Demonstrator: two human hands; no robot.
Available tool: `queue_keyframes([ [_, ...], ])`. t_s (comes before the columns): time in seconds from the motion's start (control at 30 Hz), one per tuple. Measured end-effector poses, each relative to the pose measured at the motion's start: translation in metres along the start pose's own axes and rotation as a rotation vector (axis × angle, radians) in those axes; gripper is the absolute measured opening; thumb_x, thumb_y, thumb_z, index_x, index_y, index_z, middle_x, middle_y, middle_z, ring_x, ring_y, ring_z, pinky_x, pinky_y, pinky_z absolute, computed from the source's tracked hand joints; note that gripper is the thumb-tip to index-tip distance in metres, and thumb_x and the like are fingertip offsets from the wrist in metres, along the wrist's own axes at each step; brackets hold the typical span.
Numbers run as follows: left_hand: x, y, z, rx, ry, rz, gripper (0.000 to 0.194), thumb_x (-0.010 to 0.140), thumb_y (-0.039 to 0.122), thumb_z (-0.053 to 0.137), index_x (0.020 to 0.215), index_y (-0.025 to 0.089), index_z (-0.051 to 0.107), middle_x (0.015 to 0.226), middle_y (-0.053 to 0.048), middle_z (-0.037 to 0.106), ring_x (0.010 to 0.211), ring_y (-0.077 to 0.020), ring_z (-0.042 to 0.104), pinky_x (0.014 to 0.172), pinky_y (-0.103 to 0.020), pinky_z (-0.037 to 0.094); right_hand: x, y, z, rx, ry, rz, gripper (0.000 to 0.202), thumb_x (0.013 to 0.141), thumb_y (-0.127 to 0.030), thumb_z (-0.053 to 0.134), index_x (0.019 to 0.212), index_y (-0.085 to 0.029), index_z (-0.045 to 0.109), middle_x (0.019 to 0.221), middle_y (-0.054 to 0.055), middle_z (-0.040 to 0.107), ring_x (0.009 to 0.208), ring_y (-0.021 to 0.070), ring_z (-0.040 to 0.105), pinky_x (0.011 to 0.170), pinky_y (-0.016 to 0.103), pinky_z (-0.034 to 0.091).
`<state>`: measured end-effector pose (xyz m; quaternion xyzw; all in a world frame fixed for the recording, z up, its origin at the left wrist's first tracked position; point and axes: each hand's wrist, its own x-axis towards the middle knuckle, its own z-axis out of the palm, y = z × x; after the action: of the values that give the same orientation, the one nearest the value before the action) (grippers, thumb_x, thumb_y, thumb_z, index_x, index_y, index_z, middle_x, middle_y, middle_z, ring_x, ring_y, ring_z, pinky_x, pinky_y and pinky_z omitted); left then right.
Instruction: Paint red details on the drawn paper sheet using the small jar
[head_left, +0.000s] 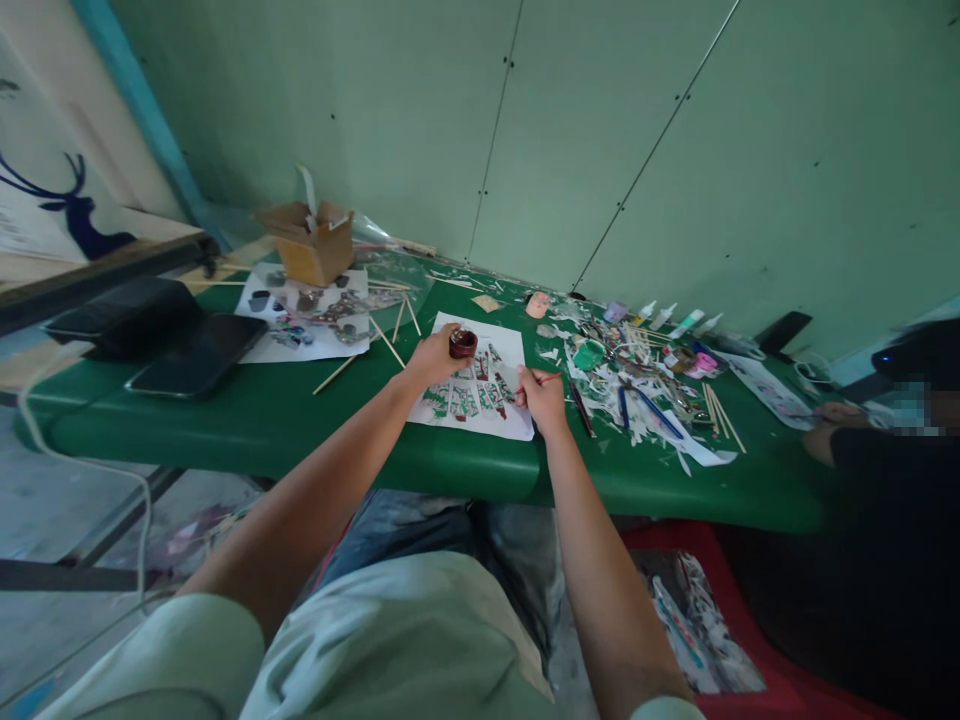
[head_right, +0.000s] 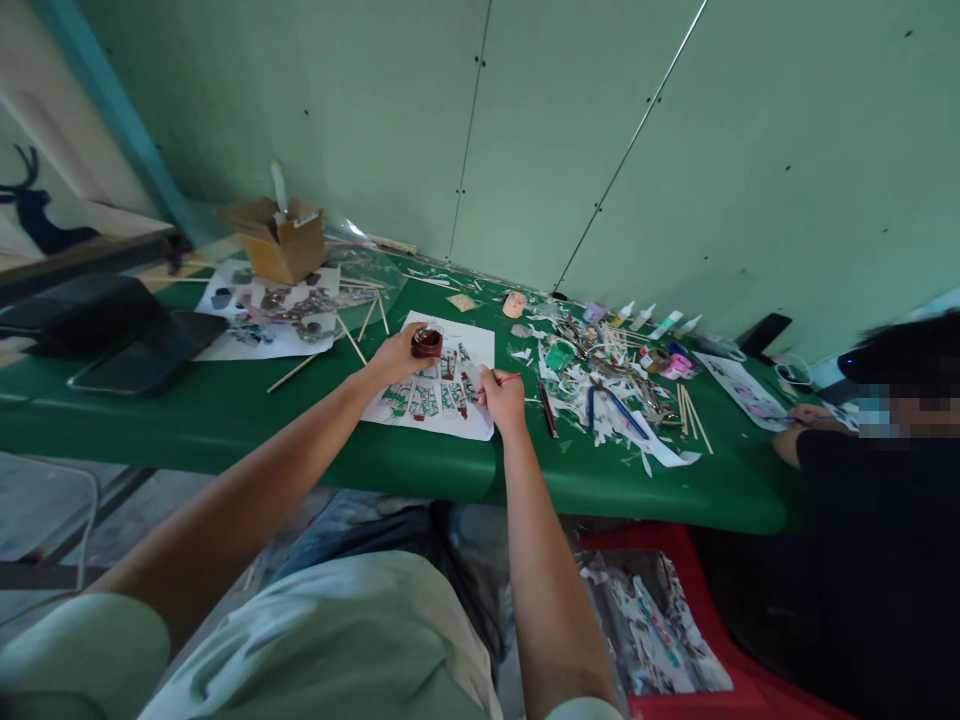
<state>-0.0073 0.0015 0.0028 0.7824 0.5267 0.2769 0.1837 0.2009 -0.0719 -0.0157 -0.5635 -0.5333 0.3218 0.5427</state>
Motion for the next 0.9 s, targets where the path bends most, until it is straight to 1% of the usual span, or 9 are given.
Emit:
queue_keyframes([
  [0.13, 0.0004, -0.001, 0.0011, -0.001, 0.007, 0.004, 0.078, 0.066, 0.049, 0.062, 0.131, 0.019, 0.032, 0.119, -0.013, 0.056, 0.104, -0.032, 0.056, 0.081, -0.038, 0.044, -0.0003, -0.0016, 0.0002, 0.025, 0.001, -0.009, 0.038, 0.076, -0.047, 0.055, 0.051, -0.018, 0.051, 0.035, -0.003, 0.048, 0.03, 0.0083, 0.04, 0.036, 0.021, 0.033],
  [0.4, -0.0001, -0.0011, 0.0015, 0.0, 0.022, 0.008, 0.076, 0.066, 0.049, 0.061, 0.13, 0.02, 0.033, 0.119, -0.012, 0.056, 0.106, -0.0324, 0.055, 0.084, -0.039, 0.043, -0.0011, -0.0038, 0.0001, 0.042, 0.004, 0.027, 0.038, 0.076, -0.048, 0.054, 0.051, -0.019, 0.05, 0.035, -0.004, 0.047, 0.03, 0.0089, 0.04, 0.036, 0.022, 0.035],
  [0.57, 0.0004, -0.0017, 0.0015, 0.0, 0.005, 0.002, 0.077, 0.066, 0.05, 0.061, 0.131, 0.02, 0.032, 0.119, -0.012, 0.056, 0.104, -0.0318, 0.056, 0.081, -0.037, 0.044, -0.0009, -0.0043, 0.0007, 0.047, 0.004, 0.04, 0.039, 0.076, -0.05, 0.054, 0.051, -0.019, 0.05, 0.034, -0.004, 0.046, 0.03, 0.0088, 0.04, 0.036, 0.022, 0.035],
  [0.73, 0.0007, -0.0019, 0.0014, 0.001, 0.006, 0.003, 0.079, 0.066, 0.051, 0.062, 0.131, 0.02, 0.031, 0.118, -0.013, 0.057, 0.103, -0.0315, 0.057, 0.08, -0.037, 0.044, -0.0005, -0.0046, 0.0007, 0.046, 0.01, 0.025, 0.042, 0.075, -0.053, 0.053, 0.051, -0.02, 0.049, 0.035, -0.004, 0.047, 0.03, 0.0088, 0.04, 0.037, 0.023, 0.035],
  [0.9, 0.0002, -0.0008, 0.0005, -0.003, 0.009, -0.003, 0.077, 0.065, 0.05, 0.062, 0.13, 0.021, 0.032, 0.119, -0.013, 0.056, 0.105, -0.0323, 0.056, 0.082, -0.038, 0.044, -0.0014, -0.0061, 0.0004, 0.013, 0.002, 0.008, 0.041, 0.075, -0.052, 0.054, 0.052, -0.019, 0.051, 0.037, -0.003, 0.049, 0.031, 0.0088, 0.042, 0.037, 0.022, 0.034],
])
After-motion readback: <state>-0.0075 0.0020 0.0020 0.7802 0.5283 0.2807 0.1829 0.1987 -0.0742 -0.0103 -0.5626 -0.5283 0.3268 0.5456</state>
